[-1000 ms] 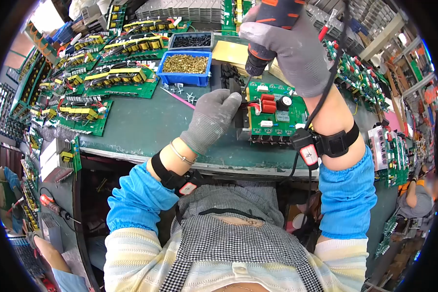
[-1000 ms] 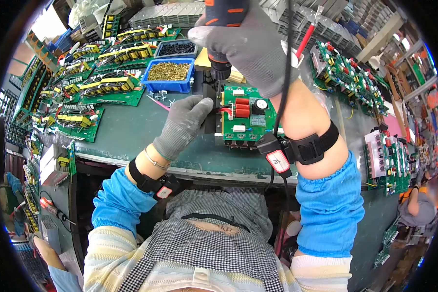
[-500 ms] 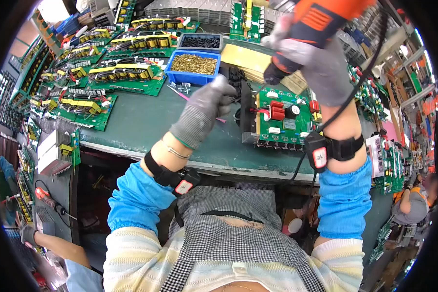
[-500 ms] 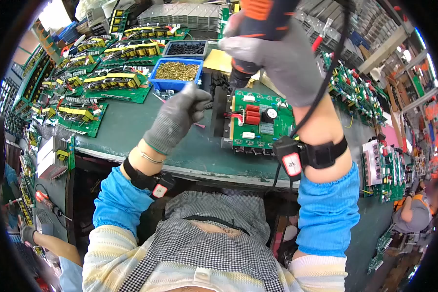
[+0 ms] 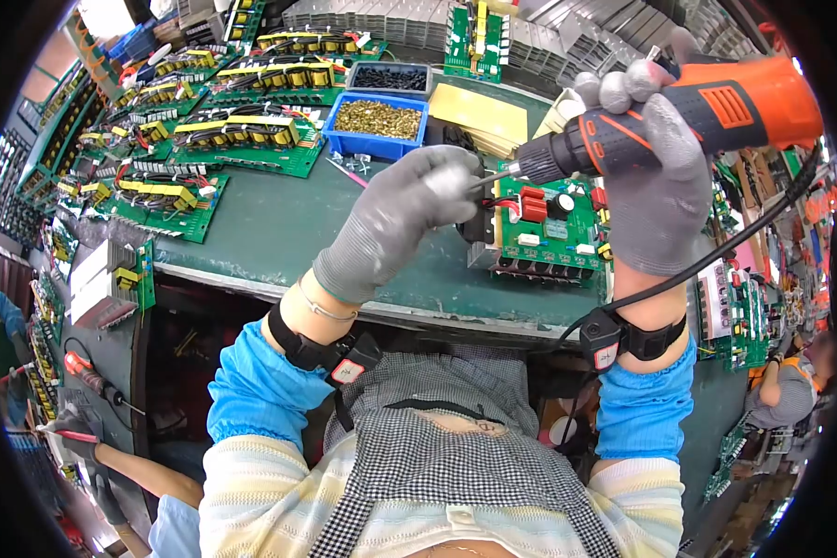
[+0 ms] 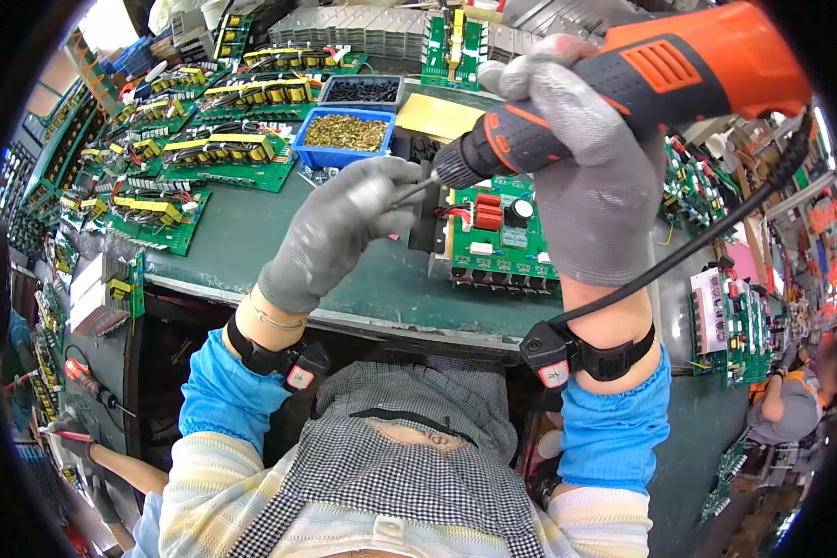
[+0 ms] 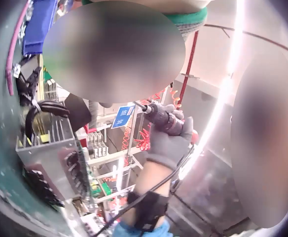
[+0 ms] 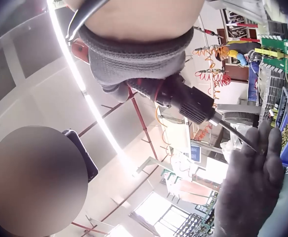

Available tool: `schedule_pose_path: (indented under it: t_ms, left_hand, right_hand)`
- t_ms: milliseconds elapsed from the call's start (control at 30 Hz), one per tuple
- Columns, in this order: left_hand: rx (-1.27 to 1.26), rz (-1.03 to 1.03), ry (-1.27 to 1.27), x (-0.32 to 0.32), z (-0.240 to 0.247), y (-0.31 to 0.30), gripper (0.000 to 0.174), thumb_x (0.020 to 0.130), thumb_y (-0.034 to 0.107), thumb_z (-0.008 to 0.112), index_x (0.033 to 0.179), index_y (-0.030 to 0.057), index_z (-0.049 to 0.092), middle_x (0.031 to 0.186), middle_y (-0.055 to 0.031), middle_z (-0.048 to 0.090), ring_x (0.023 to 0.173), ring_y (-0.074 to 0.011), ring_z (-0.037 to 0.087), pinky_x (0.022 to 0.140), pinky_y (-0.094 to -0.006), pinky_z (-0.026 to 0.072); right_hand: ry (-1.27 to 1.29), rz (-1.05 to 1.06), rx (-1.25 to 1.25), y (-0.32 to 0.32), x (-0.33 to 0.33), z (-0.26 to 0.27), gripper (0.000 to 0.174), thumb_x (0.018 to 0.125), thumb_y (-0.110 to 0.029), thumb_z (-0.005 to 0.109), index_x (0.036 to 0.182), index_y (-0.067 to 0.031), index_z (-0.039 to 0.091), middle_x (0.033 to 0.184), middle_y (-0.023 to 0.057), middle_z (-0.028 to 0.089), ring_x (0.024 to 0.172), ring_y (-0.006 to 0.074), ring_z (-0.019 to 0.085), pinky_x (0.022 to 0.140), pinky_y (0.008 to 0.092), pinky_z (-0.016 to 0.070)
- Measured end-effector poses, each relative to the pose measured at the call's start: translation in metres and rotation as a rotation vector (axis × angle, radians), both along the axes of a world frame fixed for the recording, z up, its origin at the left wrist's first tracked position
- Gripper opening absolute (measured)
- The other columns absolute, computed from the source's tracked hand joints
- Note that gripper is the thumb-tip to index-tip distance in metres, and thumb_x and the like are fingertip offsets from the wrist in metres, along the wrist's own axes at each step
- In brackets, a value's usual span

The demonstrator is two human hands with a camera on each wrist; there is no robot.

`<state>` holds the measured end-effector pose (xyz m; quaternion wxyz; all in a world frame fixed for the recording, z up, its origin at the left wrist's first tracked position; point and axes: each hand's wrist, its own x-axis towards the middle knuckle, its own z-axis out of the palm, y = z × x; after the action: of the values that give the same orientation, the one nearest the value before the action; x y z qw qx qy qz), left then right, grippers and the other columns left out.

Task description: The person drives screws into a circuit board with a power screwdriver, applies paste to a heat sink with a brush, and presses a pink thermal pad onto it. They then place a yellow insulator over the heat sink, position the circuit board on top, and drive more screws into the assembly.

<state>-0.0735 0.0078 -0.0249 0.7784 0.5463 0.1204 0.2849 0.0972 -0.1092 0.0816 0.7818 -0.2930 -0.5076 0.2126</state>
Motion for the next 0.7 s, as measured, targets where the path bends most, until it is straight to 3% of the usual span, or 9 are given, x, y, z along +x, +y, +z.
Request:
schedule_pose_path:
  t_ms: [133,167,267,467,567,700]
  left_hand:
    - [0.658,0.242,0.198,-0.006,-0.002,-0.013,0.035,0.091,0.007,0.068,0.125,-0.0007,0.063,0.102,-0.0043,0.066,0.09,-0.01,0.061,0.078,-0.0261,0.0506]
    - [0.745,0.304,0.137,-0.003,-0.009,-0.012,0.028,0.09,0.006,0.07,0.118,0.0002,0.067,0.093,-0.0022,0.066,0.082,-0.0087,0.061,0.073,-0.0247,0.0502]
    - [0.684,0.302,0.194,-0.002,-0.011,-0.014,0.021,0.091,0.007,0.07,0.11,-0.0013,0.07,0.087,-0.0038,0.067,0.079,-0.0091,0.06,0.07,-0.0255,0.0499]
    - [0.809,0.309,0.21,-0.005,-0.007,-0.019,0.014,0.091,0.009,0.072,0.1,-0.0016,0.071,0.084,-0.0059,0.066,0.074,-0.0113,0.059,0.067,-0.027,0.0489]
    - [0.828,0.308,0.152,-0.002,-0.01,-0.021,0.015,0.089,0.01,0.074,0.098,-0.0016,0.071,0.083,-0.0065,0.066,0.073,-0.0113,0.059,0.066,-0.0279,0.0485]
    - [0.882,0.347,0.16,0.002,-0.01,-0.026,0.016,0.086,0.011,0.077,0.097,0.0001,0.072,0.081,-0.0076,0.065,0.072,-0.014,0.06,0.065,-0.0292,0.048]
  right_hand:
    - [0.021,-0.014,0.053,-0.007,0.01,-0.002,0.026,0.089,-0.002,0.063,0.114,0.0025,0.059,0.094,0.0154,0.067,0.092,0.0253,0.069,0.096,0.0477,0.0553]
    - [0.013,-0.013,0.056,-0.008,0.01,-0.002,0.027,0.089,-0.003,0.063,0.115,0.002,0.058,0.094,0.0151,0.066,0.092,0.0245,0.068,0.097,0.0501,0.0545]
    - [0.014,-0.01,0.086,-0.018,0.001,0.0,0.039,0.09,-0.004,0.063,0.127,0.0,0.053,0.098,0.0135,0.065,0.093,0.0236,0.066,0.099,0.0524,0.0533]
    - [0.032,0.012,0.145,-0.035,0.006,-0.004,0.062,0.089,-0.003,0.063,0.146,-0.0062,0.037,0.108,0.0108,0.064,0.095,0.0234,0.066,0.099,0.0533,0.0526]
    - [0.003,-0.044,0.072,-0.042,0.005,-0.006,0.062,0.089,-0.009,0.065,0.145,-0.0041,0.038,0.108,0.008,0.059,0.1,0.0207,0.063,0.108,0.0496,0.0471]
    - [0.056,-0.073,0.061,-0.049,0.005,-0.01,0.063,0.089,-0.009,0.064,0.145,-0.0051,0.038,0.107,0.0081,0.06,0.099,0.0206,0.063,0.108,0.0499,0.0474]
